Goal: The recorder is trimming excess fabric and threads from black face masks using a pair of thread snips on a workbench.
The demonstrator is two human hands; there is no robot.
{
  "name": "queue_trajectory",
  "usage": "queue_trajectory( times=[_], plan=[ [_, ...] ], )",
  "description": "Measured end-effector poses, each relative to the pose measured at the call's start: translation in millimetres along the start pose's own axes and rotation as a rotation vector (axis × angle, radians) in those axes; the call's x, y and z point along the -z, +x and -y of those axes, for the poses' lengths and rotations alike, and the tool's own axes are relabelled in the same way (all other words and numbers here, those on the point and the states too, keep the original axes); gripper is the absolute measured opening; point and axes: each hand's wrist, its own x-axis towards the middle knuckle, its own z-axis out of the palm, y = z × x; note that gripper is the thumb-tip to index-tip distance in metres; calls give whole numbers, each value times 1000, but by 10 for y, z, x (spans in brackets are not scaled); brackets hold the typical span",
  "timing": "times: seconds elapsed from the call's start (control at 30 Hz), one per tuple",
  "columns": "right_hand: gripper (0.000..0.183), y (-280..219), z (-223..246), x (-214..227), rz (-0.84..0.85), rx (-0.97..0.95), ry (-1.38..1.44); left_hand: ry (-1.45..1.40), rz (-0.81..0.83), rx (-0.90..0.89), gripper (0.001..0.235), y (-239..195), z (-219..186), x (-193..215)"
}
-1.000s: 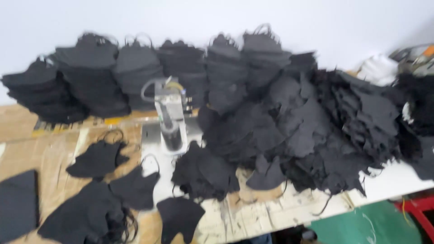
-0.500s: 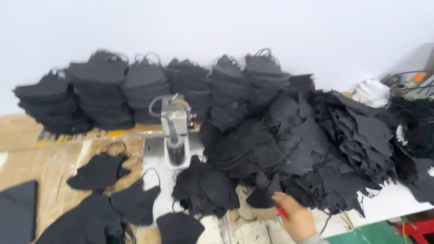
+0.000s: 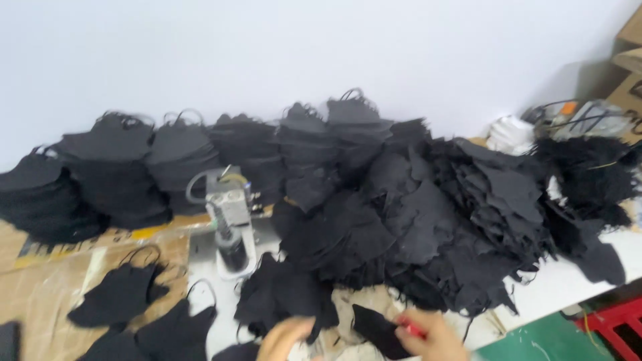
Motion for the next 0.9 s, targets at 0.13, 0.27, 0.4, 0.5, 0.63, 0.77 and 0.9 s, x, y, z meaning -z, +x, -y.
queue_trajectory(
  times=[0.13,0.27,0.4,0.5,0.63,0.77,0.9],
  plan=[
    [14,92,1008,639,378,-130,567,-419,424,191,70,923,-1182,227],
    [24,101,1450,839,146,-38,524,-961,640,620,47,1101,-1438,158],
    [44,-209,832,721,-190,255,881,-931,270,634,40,1148,-1398,267],
    [41,-248,-99,210,88,154,345,-883,191,682,40,1246,-1537,432],
    [44,-263,1090,250,-250,562,-213,-845,145,670,41,1261,-1611,516],
    [46,-227,1247,150,-390,668,-293,-835,143,689,41,1213,-1584,498],
    [45,-221,1297,86,-462,748,-289,-934,148,747,42,1169,-1593,481]
  ],
)
